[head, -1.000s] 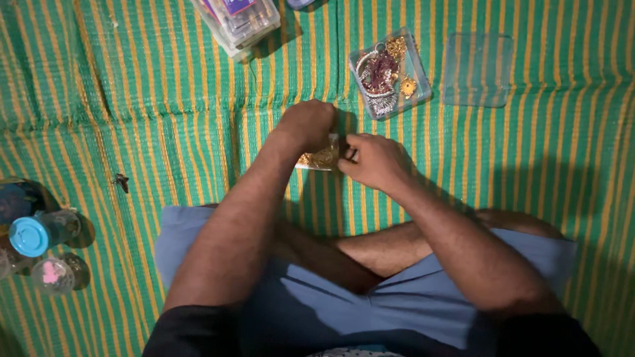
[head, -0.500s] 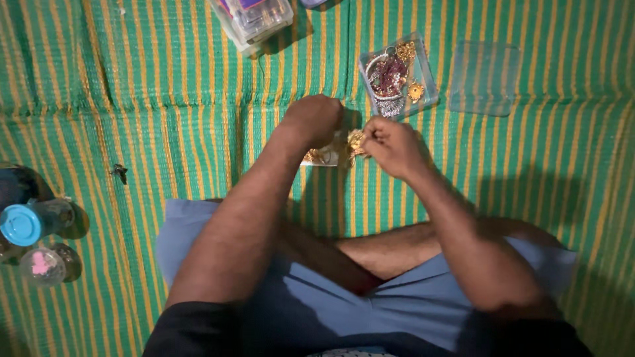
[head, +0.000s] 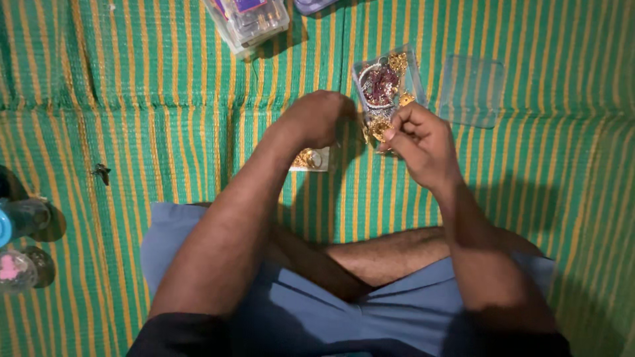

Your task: The person sits on a mat and handles several gold-colored necklaces. They pick up each necklace, untangle it, and lay it out on the mat. The person also places some of the jewelry into a small white paper packet.

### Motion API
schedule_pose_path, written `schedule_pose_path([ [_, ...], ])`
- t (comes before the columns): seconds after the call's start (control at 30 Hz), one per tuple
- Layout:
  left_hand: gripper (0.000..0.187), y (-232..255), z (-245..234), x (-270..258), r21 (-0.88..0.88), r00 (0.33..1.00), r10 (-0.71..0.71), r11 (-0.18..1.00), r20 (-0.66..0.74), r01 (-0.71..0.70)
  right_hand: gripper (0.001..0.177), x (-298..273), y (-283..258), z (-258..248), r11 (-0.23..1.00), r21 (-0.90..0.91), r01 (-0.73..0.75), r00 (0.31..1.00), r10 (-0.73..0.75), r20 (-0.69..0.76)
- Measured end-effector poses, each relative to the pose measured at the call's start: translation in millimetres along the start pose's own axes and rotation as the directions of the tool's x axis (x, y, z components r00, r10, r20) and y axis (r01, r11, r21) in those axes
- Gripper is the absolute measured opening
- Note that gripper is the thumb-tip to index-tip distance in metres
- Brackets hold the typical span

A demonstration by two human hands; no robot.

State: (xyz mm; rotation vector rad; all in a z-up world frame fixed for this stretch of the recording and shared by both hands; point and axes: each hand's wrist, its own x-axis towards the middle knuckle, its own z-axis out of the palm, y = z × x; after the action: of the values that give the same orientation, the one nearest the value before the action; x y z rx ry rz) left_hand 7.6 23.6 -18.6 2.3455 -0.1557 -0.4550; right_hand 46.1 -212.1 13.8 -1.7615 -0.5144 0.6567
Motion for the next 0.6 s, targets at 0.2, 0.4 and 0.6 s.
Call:
schedule_pose_path([
  [0.2,0.044,27.9,0.3,-1.5,-0.443,0.983,0.098,0.896,0.156,-0.018,0.007,-19.7,-28.5,-4.1,0.994,-0.051,0.094,0.994,-0.097,-0.051],
  [0.4,0.039,23.4,-2.4,1.4,-0.613,0.942,0.281,0.716,-0.186,-0.335,0.009,-28.4,-44.6,-17.3,0.96,0.277,-0.032,0.996,0.052,-0.068],
  [0.6,0.02,32.9,1.8,-2.9,-0.799,0.945,0.327,0.571,0.012,-0.188,0.013,-22.2,-43.9,-29.0,0.936,0.318,-0.152,0.977,0.191,-0.098],
])
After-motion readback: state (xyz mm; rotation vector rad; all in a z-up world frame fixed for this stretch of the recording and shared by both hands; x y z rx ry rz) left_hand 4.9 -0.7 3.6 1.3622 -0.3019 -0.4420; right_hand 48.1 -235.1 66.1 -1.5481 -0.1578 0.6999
